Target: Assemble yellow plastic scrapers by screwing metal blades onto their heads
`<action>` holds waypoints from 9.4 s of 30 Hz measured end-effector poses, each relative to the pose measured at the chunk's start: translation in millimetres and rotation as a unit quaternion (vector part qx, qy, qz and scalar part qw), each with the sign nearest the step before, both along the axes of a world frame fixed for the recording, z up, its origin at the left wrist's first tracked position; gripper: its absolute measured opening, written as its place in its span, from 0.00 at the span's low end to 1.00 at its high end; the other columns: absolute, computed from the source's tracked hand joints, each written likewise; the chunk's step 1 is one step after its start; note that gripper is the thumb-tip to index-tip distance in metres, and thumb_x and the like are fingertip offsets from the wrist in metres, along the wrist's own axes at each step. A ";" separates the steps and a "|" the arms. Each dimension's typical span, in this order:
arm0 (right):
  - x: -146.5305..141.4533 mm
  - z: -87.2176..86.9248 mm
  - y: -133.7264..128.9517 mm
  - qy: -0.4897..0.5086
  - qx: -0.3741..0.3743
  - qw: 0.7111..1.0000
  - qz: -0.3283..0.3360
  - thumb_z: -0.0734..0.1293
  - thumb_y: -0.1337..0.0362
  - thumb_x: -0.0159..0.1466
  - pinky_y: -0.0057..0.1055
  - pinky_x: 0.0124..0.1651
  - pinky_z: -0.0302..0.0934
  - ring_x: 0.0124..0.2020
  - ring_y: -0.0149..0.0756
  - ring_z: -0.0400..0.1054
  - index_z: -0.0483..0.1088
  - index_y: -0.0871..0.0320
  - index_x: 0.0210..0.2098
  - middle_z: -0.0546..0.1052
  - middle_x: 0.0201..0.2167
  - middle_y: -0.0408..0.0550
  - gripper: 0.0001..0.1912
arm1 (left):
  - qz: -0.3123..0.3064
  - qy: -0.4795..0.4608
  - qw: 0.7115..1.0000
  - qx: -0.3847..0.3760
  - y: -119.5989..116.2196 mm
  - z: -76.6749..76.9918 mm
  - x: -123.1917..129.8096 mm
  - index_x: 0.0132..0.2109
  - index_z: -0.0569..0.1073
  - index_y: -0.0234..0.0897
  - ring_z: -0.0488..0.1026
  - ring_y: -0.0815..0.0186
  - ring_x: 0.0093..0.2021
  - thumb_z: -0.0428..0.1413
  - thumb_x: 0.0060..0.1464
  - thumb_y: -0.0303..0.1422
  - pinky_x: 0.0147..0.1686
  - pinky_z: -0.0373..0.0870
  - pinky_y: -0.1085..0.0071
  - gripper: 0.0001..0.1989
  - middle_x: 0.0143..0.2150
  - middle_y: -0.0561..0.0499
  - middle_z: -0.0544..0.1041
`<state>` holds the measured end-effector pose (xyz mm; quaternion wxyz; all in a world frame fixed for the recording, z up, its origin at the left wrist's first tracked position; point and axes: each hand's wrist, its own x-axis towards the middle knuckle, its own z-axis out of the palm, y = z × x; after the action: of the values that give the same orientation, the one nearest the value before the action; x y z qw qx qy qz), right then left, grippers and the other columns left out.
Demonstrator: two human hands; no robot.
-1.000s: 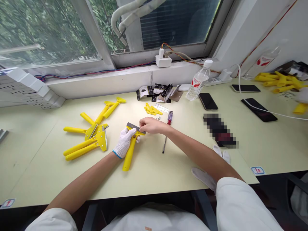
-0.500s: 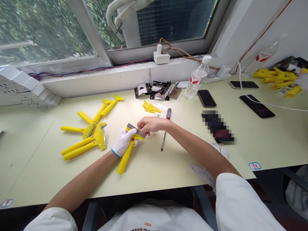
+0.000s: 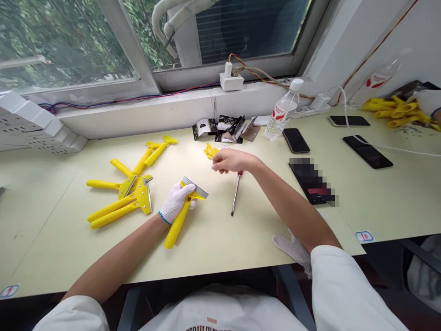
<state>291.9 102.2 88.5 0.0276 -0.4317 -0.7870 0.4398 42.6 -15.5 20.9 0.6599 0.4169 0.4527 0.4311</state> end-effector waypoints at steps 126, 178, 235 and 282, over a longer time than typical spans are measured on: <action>-15.5 -32.7 0.3 -0.186 0.207 0.959 -0.059 0.74 0.66 0.62 0.33 0.31 0.54 0.39 0.41 0.75 0.79 0.56 0.34 0.84 0.41 0.51 0.00 | -0.219 0.044 0.974 0.045 -0.9 -2.8 -5.4 0.46 0.79 0.33 0.78 0.61 0.34 0.62 0.60 0.36 0.38 0.75 0.64 0.12 0.36 0.45 0.81; -45.6 -12.9 -38.9 0.023 -0.035 0.994 0.106 0.75 0.61 0.58 0.30 0.33 0.62 0.36 0.36 0.74 0.72 0.54 0.39 0.81 0.37 0.44 0.12 | -0.294 0.118 0.948 0.016 -2.8 1.9 -9.5 0.44 0.80 0.32 0.80 0.63 0.33 0.60 0.58 0.33 0.38 0.79 0.66 0.09 0.36 0.45 0.83; -38.4 -30.7 -14.2 0.269 -0.225 0.929 -0.117 0.77 0.69 0.60 0.28 0.42 0.79 0.34 0.32 0.80 0.85 0.62 0.45 0.86 0.37 0.50 0.12 | -0.105 0.504 0.790 0.334 -13.2 1.5 -23.4 0.78 0.64 0.40 0.82 0.44 0.57 0.52 0.64 0.25 0.61 0.76 0.49 0.36 0.62 0.36 0.81; -31.0 26.7 -49.3 0.066 0.196 0.971 0.123 0.66 0.74 0.68 0.30 0.39 0.61 0.33 0.32 0.71 0.79 0.58 0.38 0.80 0.33 0.44 0.10 | -0.107 -0.209 0.970 -0.066 -13.3 -7.4 -11.5 0.49 0.74 0.35 0.62 0.75 0.19 0.61 0.54 0.35 0.16 0.63 0.75 0.15 0.39 0.50 0.76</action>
<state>260.9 52.8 115.2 0.1090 -0.2879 -0.9014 0.3043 31.1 -28.8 13.5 0.8085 0.3188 0.2847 0.4046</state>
